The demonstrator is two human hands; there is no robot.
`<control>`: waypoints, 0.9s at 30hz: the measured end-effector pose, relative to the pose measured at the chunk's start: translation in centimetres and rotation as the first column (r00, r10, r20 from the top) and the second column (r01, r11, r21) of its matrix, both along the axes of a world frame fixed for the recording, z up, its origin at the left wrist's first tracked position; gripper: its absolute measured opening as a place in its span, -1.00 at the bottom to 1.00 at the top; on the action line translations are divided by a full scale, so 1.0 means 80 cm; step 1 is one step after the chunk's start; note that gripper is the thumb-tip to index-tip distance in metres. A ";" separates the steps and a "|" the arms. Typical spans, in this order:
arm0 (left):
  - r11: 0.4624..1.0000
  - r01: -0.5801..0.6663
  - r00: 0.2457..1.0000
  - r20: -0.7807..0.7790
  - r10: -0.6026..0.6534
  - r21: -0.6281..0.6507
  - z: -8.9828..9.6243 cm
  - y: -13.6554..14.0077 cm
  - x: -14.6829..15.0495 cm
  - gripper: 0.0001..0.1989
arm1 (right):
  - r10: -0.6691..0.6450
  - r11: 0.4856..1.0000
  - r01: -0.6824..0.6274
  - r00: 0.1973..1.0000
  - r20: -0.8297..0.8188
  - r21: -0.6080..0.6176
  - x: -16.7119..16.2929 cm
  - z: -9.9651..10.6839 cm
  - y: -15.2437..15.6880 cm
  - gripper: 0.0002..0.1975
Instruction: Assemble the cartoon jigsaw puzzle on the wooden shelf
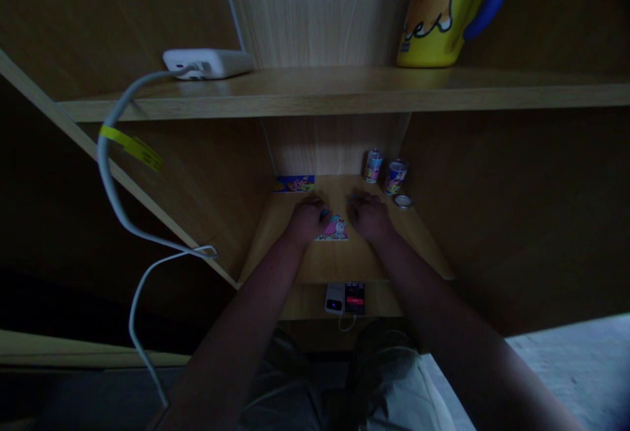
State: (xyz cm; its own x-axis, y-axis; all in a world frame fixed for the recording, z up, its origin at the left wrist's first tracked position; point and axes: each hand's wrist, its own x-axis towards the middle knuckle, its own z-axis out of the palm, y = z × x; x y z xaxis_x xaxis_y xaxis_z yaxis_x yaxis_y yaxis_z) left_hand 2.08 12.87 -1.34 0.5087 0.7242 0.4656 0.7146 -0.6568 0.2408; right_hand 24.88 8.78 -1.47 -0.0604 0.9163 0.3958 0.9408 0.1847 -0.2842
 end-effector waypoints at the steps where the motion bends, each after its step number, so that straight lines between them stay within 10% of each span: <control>1: 1.000 -0.021 1.000 -0.007 0.021 -0.006 0.000 -0.001 0.000 -0.90 | 0.003 1.000 -0.002 1.000 -0.011 0.012 0.000 0.001 0.000 -0.63; 8: 0.990 -0.131 0.988 -0.090 0.126 -0.054 0.014 -0.012 0.003 -0.86 | 0.314 0.948 -0.312 0.949 -0.026 0.054 -0.006 0.006 -0.003 -0.80; 27: 0.990 -0.096 0.995 -0.017 0.095 -0.102 0.010 -0.011 0.003 -0.90 | 0.450 0.893 -0.434 0.841 -0.302 0.120 -0.004 -0.004 0.006 -0.91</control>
State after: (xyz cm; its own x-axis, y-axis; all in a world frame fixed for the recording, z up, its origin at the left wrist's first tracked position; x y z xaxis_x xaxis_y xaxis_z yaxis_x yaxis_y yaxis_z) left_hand 2.36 12.02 -0.51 0.4402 0.8134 0.3803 0.7759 -0.5578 0.2947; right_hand 24.52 9.29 -1.83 -0.3206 0.8029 0.5026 0.6188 0.5793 -0.5306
